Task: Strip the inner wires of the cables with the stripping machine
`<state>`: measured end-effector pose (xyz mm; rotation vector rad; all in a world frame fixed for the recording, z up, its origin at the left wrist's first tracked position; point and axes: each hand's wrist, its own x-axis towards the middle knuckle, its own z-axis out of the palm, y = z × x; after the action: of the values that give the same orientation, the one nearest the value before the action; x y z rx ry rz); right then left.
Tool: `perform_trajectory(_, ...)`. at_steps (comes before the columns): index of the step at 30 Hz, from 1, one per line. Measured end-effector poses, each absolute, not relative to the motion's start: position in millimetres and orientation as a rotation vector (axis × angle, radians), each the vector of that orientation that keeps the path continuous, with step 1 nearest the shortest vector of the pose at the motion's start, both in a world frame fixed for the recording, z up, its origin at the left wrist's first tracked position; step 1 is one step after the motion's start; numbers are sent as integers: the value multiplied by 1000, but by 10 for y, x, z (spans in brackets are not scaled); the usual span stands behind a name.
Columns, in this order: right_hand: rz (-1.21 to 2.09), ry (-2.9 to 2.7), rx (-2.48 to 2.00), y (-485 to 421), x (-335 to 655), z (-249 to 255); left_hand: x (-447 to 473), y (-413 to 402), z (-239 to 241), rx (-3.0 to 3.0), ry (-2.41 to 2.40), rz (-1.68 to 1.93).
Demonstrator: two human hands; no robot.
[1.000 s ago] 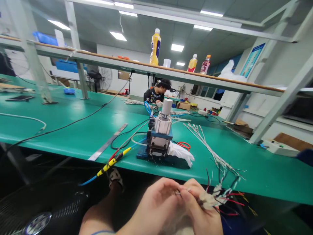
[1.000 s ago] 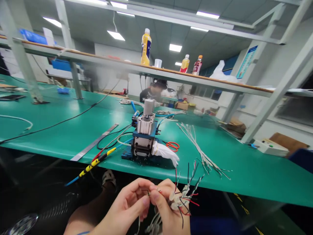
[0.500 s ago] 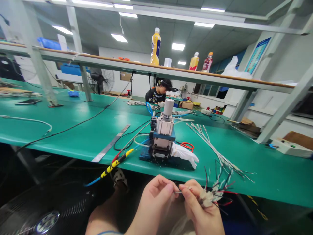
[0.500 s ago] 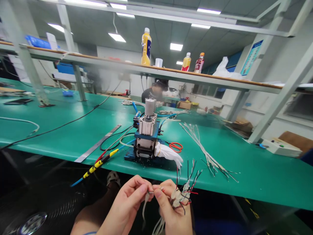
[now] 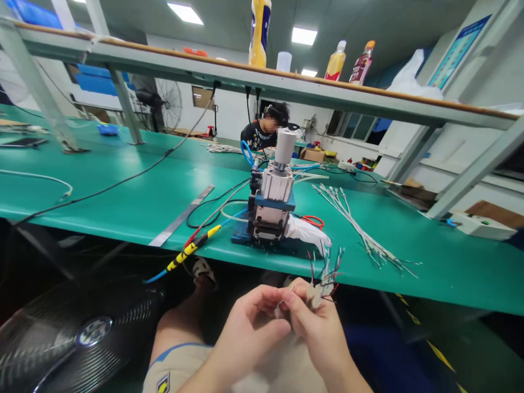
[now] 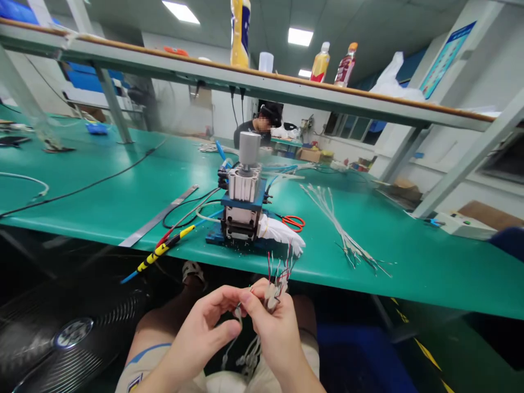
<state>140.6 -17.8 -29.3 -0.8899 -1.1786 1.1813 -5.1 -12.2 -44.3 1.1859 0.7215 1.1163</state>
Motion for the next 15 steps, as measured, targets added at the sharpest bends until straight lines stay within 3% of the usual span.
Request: perform_trajectory(15,1487,-879,-812,-131,1377,-329,2,-169,-520,702,644,975)
